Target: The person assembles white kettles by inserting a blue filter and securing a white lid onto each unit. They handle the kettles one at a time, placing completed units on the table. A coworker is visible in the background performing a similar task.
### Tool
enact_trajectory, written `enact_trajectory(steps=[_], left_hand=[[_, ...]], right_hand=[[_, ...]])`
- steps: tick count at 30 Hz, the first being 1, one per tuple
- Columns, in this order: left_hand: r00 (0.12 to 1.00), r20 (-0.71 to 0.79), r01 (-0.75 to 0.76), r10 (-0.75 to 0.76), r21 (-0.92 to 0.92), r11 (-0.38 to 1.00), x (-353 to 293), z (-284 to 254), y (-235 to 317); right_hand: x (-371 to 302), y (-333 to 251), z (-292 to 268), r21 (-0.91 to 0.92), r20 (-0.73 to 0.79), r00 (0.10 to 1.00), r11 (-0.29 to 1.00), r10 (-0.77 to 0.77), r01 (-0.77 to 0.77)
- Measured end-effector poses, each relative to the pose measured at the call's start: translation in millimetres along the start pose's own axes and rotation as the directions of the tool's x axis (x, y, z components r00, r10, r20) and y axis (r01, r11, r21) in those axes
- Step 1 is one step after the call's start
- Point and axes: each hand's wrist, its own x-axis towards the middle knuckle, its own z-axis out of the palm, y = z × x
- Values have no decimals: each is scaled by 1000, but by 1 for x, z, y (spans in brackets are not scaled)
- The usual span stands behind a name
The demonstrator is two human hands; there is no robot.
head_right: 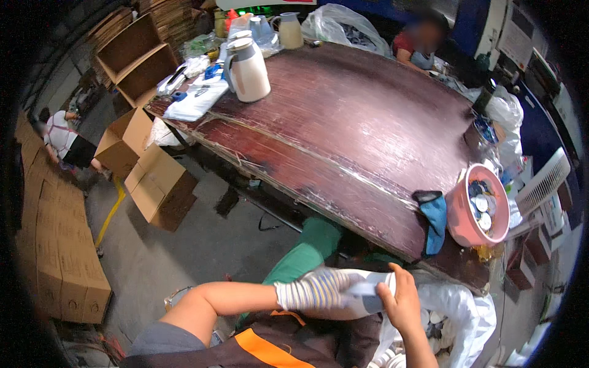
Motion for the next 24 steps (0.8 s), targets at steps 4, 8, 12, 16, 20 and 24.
enact_trajectory(steps=[4,8,12,16,20,24], left_hand=[[998,-18,50,-62,-378,924,28,-24,-66],[999,-14,40,-46,-265,963,35,-17,-71],[894,372,376,-248,-325,868,16,-46,-32],[817,539,494,-202,-477,727,0,-26,-10],[835,436,549,-336,-611,571,-3,-20,20],[893,288,435,-346,-752,496,3,-21,9]], right_hand=[[-11,-43,-14,-63,240,807,821,-540,568],[-4,-62,-3,-133,206,699,688,-685,714],[11,-15,-1,55,45,910,911,-411,409],[32,-2,-9,154,65,936,931,-345,332],[60,25,-45,210,-28,929,906,-370,368],[128,76,-143,282,-501,860,958,101,52]])
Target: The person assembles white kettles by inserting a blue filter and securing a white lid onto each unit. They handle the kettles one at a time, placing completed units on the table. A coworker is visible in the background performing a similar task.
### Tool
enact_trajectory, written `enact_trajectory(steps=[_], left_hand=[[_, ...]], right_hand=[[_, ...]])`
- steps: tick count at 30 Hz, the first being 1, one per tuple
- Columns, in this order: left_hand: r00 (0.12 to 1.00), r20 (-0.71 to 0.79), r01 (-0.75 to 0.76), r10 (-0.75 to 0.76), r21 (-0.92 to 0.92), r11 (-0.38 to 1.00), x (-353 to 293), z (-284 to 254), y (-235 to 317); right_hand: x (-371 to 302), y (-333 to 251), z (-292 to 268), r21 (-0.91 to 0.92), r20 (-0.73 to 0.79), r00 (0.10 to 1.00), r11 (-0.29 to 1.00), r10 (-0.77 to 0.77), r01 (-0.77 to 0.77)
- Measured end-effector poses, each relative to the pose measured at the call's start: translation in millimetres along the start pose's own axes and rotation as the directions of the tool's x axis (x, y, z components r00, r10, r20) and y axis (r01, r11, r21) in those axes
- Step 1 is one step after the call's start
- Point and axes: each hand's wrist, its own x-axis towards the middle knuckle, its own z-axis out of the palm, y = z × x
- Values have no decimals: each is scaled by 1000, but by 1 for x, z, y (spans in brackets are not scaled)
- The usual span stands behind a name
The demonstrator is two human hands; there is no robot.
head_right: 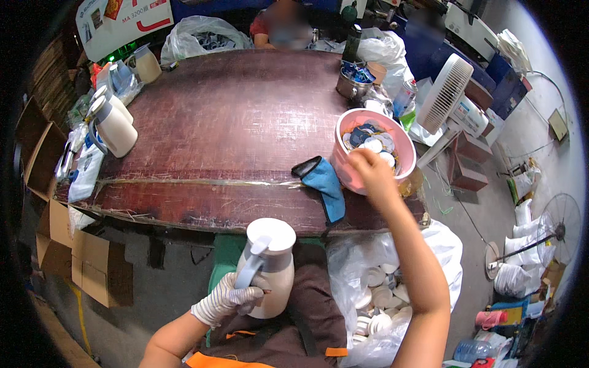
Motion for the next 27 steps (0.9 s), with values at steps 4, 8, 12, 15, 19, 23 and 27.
enact_trajectory(steps=[4,8,12,15,19,23,27], left_hand=[[997,-13,-82,81,-185,979,25,0,-3],[998,-31,-52,49,-106,993,31,0,1],[999,7,-45,47,-115,992,29,-7,0],[997,-14,-74,73,-91,993,31,-9,-2],[994,-83,-86,77,-117,989,30,4,3],[992,-84,-109,99,-120,987,30,6,1],[984,-99,-162,150,-133,978,30,3,-5]], right_hand=[[80,48,-45,-678,-223,944,656,245,-331],[107,77,-38,-822,-236,878,397,415,-409],[112,85,-38,-773,-173,947,558,271,-301],[106,101,-55,-661,-209,978,735,11,-150],[96,108,-68,-269,-305,950,951,68,-155],[85,105,-70,-44,-283,955,993,91,-108],[73,98,-78,89,-228,963,987,147,-130]])
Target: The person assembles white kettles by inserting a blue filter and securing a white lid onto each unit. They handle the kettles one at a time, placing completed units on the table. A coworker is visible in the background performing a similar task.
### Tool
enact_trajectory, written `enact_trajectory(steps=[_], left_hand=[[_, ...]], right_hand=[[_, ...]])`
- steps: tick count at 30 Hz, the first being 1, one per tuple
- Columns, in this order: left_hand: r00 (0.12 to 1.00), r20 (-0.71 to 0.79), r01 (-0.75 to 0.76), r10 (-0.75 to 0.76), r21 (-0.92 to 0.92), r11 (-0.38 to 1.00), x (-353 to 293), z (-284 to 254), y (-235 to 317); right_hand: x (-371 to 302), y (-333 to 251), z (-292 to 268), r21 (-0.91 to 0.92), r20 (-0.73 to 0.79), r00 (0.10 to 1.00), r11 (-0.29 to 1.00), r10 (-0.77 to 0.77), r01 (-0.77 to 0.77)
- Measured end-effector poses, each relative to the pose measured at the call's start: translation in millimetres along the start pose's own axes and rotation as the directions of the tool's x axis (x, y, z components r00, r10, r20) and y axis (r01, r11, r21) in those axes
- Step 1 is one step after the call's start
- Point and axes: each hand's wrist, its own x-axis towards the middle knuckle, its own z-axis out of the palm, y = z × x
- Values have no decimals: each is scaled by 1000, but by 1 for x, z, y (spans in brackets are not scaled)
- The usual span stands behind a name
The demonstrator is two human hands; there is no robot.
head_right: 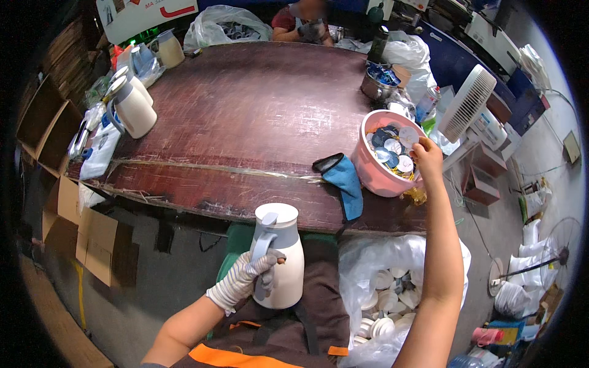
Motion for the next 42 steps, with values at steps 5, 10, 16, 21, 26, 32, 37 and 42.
enact_trajectory(steps=[5,10,16,21,26,32,37,42], left_hand=[[997,11,-71,72,-58,996,-5,-13,-15],[971,-141,-204,195,-51,978,-1,-44,-33],[982,-97,-138,161,215,967,4,-46,-27],[942,-192,-197,274,343,918,8,-46,-28],[891,-301,-308,339,147,940,-2,-43,-12],[811,-344,-463,473,117,879,2,-31,-11],[590,-126,-614,798,572,544,-7,-27,-5],[510,279,-598,814,795,102,-19,-24,9]], right_hand=[[-31,-24,-11,82,-17,994,991,104,-102],[-148,-85,44,86,463,882,987,84,-139],[-280,-92,126,-129,789,611,990,64,62],[-287,-85,141,83,841,540,982,22,-168],[-279,-89,119,19,955,248,800,164,-599],[-283,-79,130,590,780,624,392,-48,-706],[-286,-111,138,524,765,644,592,-10,-613],[-299,-130,150,301,577,718,919,-389,255]])
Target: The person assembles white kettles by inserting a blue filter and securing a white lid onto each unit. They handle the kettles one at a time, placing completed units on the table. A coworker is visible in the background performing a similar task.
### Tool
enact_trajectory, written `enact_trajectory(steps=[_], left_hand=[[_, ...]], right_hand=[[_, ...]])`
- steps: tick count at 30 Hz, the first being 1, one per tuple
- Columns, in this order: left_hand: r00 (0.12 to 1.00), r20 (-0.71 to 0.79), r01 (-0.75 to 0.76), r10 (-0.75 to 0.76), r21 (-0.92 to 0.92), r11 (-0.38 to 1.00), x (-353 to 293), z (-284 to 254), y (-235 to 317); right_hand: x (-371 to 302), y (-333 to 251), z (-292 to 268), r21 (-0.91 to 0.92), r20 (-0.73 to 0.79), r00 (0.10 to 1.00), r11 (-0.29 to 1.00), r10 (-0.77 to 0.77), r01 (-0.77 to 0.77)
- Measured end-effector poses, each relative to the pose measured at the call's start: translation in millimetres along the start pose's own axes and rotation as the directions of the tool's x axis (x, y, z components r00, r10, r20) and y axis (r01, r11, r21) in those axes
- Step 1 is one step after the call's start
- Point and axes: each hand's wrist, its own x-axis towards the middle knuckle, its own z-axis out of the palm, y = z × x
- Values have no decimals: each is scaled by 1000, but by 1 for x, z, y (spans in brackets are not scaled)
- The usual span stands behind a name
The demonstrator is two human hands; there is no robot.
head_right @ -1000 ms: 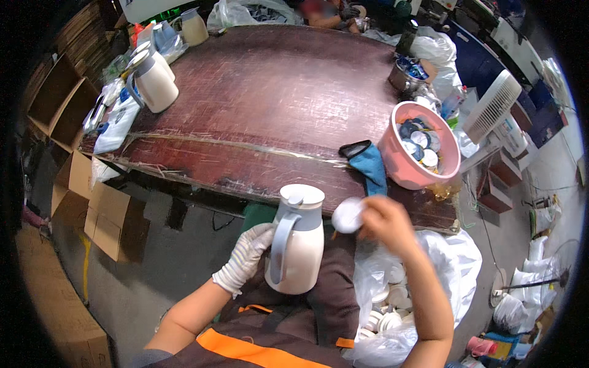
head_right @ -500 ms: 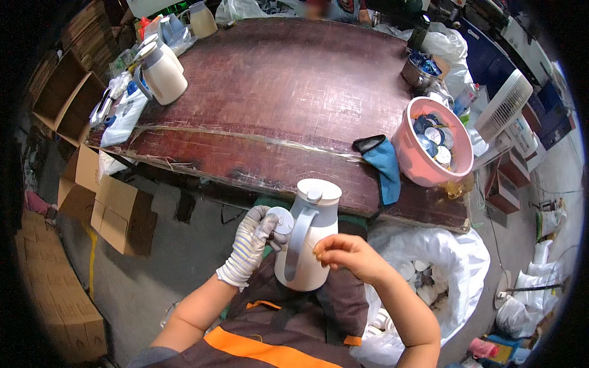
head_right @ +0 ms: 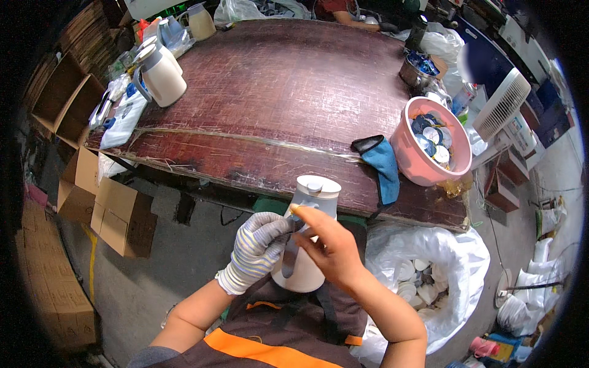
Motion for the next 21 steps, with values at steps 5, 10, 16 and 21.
enact_trajectory(steps=[5,10,16,21], left_hand=[[914,-58,347,-401,-399,849,-13,16,1],[690,339,640,-640,-699,320,-11,44,9],[676,167,613,-718,-668,422,-22,16,4],[680,136,615,-720,-641,460,-52,-8,10]], right_hand=[[15,-2,2,-502,-38,963,838,-269,214],[27,5,2,-518,-51,953,824,-297,229],[-6,81,-71,222,-342,847,911,406,-347],[-67,85,-31,656,-10,845,641,535,-398]])
